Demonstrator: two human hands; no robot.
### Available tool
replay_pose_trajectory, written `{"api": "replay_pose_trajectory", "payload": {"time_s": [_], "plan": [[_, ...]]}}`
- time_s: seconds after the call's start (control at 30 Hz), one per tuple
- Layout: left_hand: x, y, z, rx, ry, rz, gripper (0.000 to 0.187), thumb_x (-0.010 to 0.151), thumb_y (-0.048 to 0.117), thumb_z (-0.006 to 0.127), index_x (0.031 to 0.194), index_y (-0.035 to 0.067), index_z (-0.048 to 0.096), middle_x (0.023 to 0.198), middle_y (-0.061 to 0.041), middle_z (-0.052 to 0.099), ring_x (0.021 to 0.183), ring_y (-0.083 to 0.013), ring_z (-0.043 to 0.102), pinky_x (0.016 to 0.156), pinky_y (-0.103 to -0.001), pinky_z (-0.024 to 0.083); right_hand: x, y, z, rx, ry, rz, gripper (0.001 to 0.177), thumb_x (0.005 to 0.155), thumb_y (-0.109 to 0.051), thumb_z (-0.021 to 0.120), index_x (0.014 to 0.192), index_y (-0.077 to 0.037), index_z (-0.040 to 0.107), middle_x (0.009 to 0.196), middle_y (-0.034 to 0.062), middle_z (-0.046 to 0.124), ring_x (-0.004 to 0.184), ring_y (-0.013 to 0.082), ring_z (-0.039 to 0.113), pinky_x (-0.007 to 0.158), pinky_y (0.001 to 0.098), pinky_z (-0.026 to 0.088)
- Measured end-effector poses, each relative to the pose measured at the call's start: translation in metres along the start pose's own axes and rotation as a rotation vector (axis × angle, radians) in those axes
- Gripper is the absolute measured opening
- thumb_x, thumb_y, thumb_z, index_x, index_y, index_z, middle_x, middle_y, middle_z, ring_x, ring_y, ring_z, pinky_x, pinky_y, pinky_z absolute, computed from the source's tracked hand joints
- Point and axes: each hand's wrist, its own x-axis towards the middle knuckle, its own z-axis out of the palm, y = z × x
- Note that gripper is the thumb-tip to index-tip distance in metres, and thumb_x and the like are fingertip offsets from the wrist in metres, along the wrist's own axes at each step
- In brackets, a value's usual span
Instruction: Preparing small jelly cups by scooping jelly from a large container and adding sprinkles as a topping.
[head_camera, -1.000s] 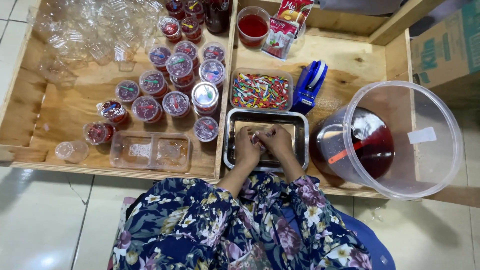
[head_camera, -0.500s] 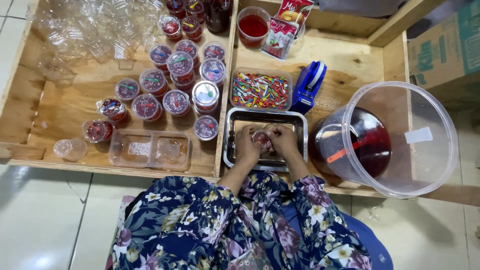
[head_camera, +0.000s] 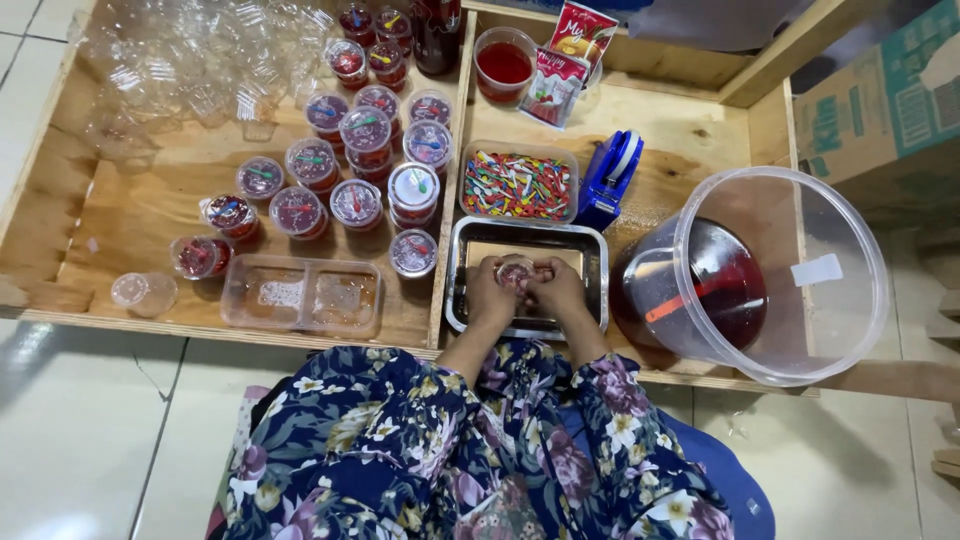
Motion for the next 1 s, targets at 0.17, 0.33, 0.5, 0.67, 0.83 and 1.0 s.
{"api": "replay_pose_trajectory", "payload": {"time_s": [0.17,0.33,0.5,0.67,0.83,1.0], "plan": [[0.001,0.001,-0.006,0.079,-0.016,-0.069,0.037,0.086,0.017,0.072,0.121,0.016,0.060,0.120,-0.016,0.057,0.114,-0.0374,0.064,0.096,-0.046,0.055,-0.008,-0.014,0.007,-0.255,0.052,-0.150,0.038,0.079,-0.016,0.078,0.116,-0.015,0.072,0.088,0.0030,0.073,0.078,0.0148,0.071,0.074,0.0333,0.062],[-0.015,0.032,-0.027,0.134,0.000,-0.146,0.041,0.088,0.021,0.068,0.127,0.015,0.055,0.129,-0.013,0.050,0.117,-0.0368,0.062,0.096,-0.047,0.055,-0.026,-0.050,0.003,-0.506,0.041,-0.159,0.035,0.079,-0.031,0.078,0.114,-0.025,0.074,0.097,0.0002,0.077,0.100,0.0202,0.074,0.089,0.0368,0.059],[-0.006,0.063,-0.034,0.044,0.199,0.094,0.050,0.088,0.012,0.062,0.137,0.007,0.052,0.125,-0.018,0.049,0.119,-0.0439,0.056,0.100,-0.051,0.051,-0.038,-0.103,-0.011,-0.488,0.196,-0.308,0.019,0.085,-0.027,0.074,0.101,-0.017,0.079,0.088,0.0058,0.076,0.093,0.0281,0.074,0.083,0.0390,0.057],[0.047,0.071,-0.020,-0.120,0.406,0.358,0.025,0.087,0.010,0.059,0.109,0.003,0.068,0.097,-0.021,0.060,0.093,-0.0449,0.064,0.086,-0.050,0.053,0.027,-0.106,-0.010,-0.476,0.288,-0.456,0.014,0.086,-0.023,0.075,0.099,-0.020,0.078,0.088,0.0067,0.074,0.090,0.0281,0.074,0.081,0.0393,0.058],[0.130,0.066,0.021,-0.191,0.321,0.173,0.029,0.097,0.026,0.050,0.112,0.012,0.070,0.105,-0.016,0.064,0.110,-0.0396,0.062,0.102,-0.046,0.047,0.083,-0.110,0.009,-0.477,0.305,-0.613,0.014,0.085,-0.017,0.076,0.099,-0.017,0.078,0.089,0.0105,0.075,0.093,0.0323,0.073,0.083,0.0426,0.057],[0.195,0.049,0.052,-0.235,0.293,-0.032,0.040,0.098,0.035,0.043,0.112,0.010,0.070,0.116,-0.019,0.066,0.121,-0.0382,0.059,0.110,-0.044,0.043,0.110,-0.127,0.025,-0.525,0.240,-0.705,0.016,0.086,-0.009,0.071,0.101,-0.014,0.078,0.094,0.0131,0.073,0.100,0.0353,0.070,0.092,0.0447,0.055]]}}
